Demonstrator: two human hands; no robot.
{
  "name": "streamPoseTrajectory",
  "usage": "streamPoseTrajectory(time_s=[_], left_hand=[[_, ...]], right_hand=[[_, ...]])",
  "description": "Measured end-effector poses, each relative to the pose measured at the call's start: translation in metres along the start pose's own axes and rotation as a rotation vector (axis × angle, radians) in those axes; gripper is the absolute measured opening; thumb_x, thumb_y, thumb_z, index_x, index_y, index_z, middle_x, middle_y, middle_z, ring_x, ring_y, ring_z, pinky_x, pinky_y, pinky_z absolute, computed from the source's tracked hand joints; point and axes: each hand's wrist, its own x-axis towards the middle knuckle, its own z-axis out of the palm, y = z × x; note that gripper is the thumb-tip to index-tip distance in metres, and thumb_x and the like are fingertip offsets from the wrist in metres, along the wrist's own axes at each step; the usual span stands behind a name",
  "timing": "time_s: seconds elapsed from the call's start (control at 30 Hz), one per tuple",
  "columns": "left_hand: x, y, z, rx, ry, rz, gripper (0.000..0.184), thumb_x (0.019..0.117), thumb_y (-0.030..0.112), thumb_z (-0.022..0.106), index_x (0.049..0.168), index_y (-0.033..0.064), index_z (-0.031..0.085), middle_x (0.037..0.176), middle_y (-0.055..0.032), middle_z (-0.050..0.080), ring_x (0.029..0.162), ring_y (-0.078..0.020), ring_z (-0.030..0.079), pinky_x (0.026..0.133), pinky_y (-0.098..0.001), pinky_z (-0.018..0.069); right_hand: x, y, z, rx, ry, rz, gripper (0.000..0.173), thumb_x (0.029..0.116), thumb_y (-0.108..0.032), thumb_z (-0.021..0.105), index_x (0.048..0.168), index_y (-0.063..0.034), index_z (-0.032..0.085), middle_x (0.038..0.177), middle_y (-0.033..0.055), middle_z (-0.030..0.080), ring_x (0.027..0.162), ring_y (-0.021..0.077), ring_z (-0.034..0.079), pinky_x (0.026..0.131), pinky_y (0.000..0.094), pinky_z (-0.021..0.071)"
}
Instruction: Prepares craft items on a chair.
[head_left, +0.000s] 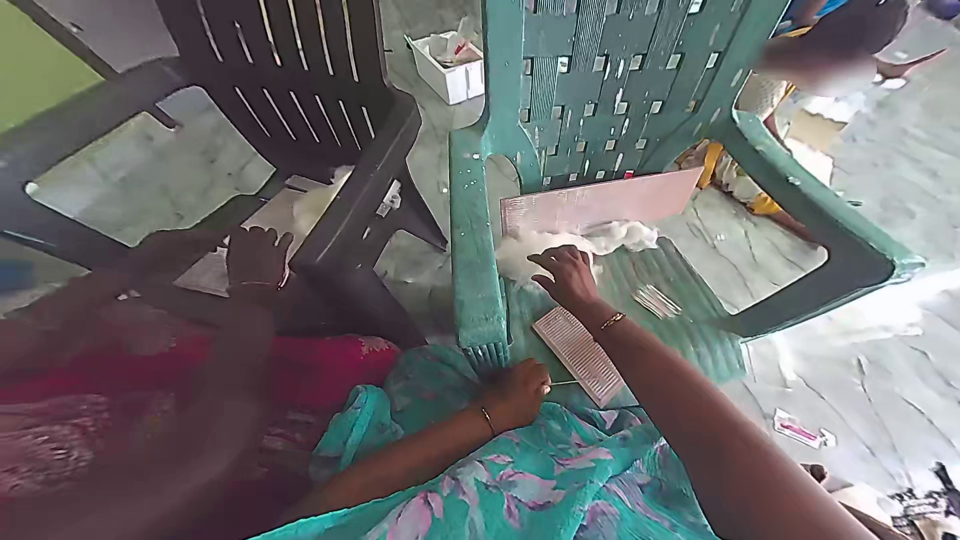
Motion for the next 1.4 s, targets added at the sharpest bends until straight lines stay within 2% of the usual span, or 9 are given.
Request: streamPoseTrajectory(time_s=[0.2, 0.33, 0.5, 0.77, 0.9, 1.03, 1.13, 1.27, 1.4], left_hand=[[-0.001, -0.002, 0.002, -0.014, 0.033, 0.014, 0.030, 0.1064, 0.009, 0.046, 0.119, -0.0106, 0.064, 0.124, -0.0282, 0.063, 0.123, -0.0387, 0.060, 0.109, -0.0453, 0.0452], [-0.002, 0.002, 0.004, -0.015, 0.061, -0.008, 0.030, 0.1063, 0.010, 0.047, 0.120, -0.0104, 0.064, 0.126, -0.0276, 0.063, 0.124, -0.0375, 0.059, 0.111, -0.0447, 0.0446], [-0.002, 0.004, 0.003, -0.059, 0.080, -0.064, 0.030, 0.1060, 0.013, 0.049, 0.120, -0.0078, 0.066, 0.125, -0.0252, 0.063, 0.120, -0.0339, 0.061, 0.108, -0.0436, 0.0463], [0.008, 0.040, -0.005, -0.403, 0.501, -0.045, 0.023, 0.1033, 0.015, 0.055, 0.112, -0.0053, 0.064, 0.099, -0.0102, 0.064, 0.088, -0.0099, 0.060, 0.083, -0.0258, 0.0510], [0.043, 0.064, -0.027, -0.437, 0.667, -0.042, 0.024, 0.1038, 0.013, 0.055, 0.117, -0.0052, 0.061, 0.103, -0.0103, 0.063, 0.088, -0.0102, 0.060, 0.081, -0.0268, 0.0515], [0.086, 0.081, -0.044, -0.329, 0.657, -0.178, 0.029, 0.1030, 0.012, 0.060, 0.126, -0.0054, 0.058, 0.113, -0.0171, 0.065, 0.091, -0.0203, 0.064, 0.085, -0.0357, 0.0543], [0.120, 0.095, -0.049, -0.102, 0.605, -0.227, 0.034, 0.1004, 0.009, 0.063, 0.131, -0.0044, 0.059, 0.125, -0.0214, 0.064, 0.106, -0.0295, 0.065, 0.094, -0.0441, 0.0536], [0.167, 0.095, -0.046, 0.089, 0.530, -0.269, 0.035, 0.0939, 0.002, 0.069, 0.128, -0.0018, 0.064, 0.128, -0.0235, 0.063, 0.123, -0.0353, 0.060, 0.106, -0.0471, 0.0489], [0.200, 0.078, -0.052, 0.259, 0.360, -0.341, 0.047, 0.0893, 0.000, 0.072, 0.136, 0.0055, 0.064, 0.138, -0.0263, 0.055, 0.128, -0.0390, 0.057, 0.107, -0.0514, 0.0492]], right_hand=[[-0.030, 0.011, -0.009, 0.250, 0.209, 0.030, 0.009, 0.0913, -0.012, 0.075, 0.098, -0.0105, 0.081, 0.105, 0.0100, 0.076, 0.112, 0.0348, 0.066, 0.100, 0.0570, 0.0480], [-0.066, 0.012, -0.043, 0.667, 0.288, 0.521, 0.021, 0.0982, 0.001, 0.061, 0.117, 0.0016, 0.072, 0.124, 0.0166, 0.069, 0.116, 0.0243, 0.063, 0.098, 0.0421, 0.0510], [-0.089, 0.021, -0.062, 1.367, 0.629, 0.997, 0.021, 0.1084, -0.007, 0.040, 0.122, -0.0054, 0.056, 0.105, 0.0050, 0.063, 0.088, 0.0134, 0.061, 0.077, 0.0346, 0.0521], [-0.112, 0.025, -0.076, 1.591, 0.582, 0.887, 0.012, 0.1043, -0.008, 0.052, 0.102, -0.0131, 0.063, 0.080, -0.0026, 0.063, 0.068, 0.0090, 0.059, 0.066, 0.0282, 0.0513], [-0.115, 0.030, -0.075, 1.170, 0.480, 0.832, 0.009, 0.1018, -0.008, 0.060, 0.107, -0.0046, 0.067, 0.092, 0.0031, 0.068, 0.074, 0.0106, 0.061, 0.070, 0.0281, 0.0512], [-0.118, 0.054, -0.078, 0.412, 0.243, 0.672, 0.024, 0.0954, -0.008, 0.069, 0.119, -0.0049, 0.073, 0.120, 0.0203, 0.069, 0.114, 0.0390, 0.063, 0.100, 0.0584, 0.0472], [-0.113, 0.065, -0.069, 0.263, 0.139, 0.650, 0.033, 0.0889, -0.021, 0.080, 0.118, -0.0075, 0.075, 0.123, 0.0223, 0.067, 0.125, 0.0458, 0.055, 0.101, 0.0660, 0.0405], [-0.102, 0.067, -0.058, 0.148, -0.088, 0.700, 0.043, 0.0888, -0.040, 0.079, 0.116, -0.0077, 0.075, 0.124, 0.0208, 0.066, 0.128, 0.0429, 0.052, 0.103, 0.0649, 0.0382], [-0.096, 0.069, -0.048, 0.076, -0.159, 0.661, 0.026, 0.0972, -0.029, 0.068, 0.108, -0.0061, 0.076, 0.121, 0.0187, 0.067, 0.127, 0.0395, 0.053, 0.102, 0.0598, 0.0397]])
